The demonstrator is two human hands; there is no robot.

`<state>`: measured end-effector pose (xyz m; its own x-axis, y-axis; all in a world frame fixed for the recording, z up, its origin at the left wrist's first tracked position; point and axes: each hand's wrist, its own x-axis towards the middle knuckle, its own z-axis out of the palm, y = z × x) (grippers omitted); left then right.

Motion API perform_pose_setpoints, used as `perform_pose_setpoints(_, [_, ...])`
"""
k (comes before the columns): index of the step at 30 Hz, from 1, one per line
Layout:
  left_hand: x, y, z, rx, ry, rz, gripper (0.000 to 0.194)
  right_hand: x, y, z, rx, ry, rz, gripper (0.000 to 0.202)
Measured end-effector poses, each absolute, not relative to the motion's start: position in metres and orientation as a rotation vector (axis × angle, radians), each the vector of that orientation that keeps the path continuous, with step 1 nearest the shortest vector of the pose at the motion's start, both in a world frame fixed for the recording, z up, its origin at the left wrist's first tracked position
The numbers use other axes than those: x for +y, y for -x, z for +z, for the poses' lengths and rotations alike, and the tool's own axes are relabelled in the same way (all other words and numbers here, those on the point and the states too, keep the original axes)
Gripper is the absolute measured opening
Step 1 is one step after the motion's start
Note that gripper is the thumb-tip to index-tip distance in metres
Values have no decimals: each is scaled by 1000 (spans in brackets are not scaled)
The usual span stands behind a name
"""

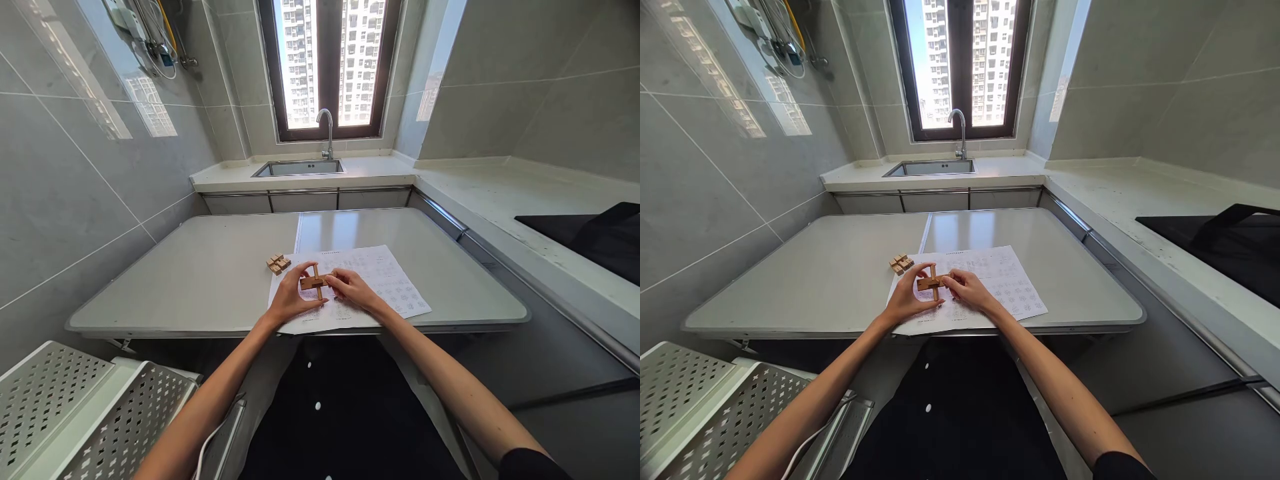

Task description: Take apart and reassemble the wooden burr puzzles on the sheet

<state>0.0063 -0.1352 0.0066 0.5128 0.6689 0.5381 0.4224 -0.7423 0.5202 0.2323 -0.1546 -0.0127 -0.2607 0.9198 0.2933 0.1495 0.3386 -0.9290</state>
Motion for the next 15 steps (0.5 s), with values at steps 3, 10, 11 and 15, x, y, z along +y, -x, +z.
perform_pose_setpoints(3, [-134, -7, 6, 912, -2456, 1067, 89, -155, -233, -13, -1677, 974, 1000, 48])
perform_pose_setpoints(10, [-129, -5, 5, 826, -2346, 1067, 101, -157, -230, -15, -1681, 987, 868, 42])
perform_pose_setpoints(11, [-129, -5, 5, 846, -2309, 1051, 94, -157, -230, -15, -1689, 985, 855, 42])
perform_pose_setpoints(15, [-128, -3, 5, 890, -2226, 1010, 64, -158, -230, -13, -1726, 979, 820, 39])
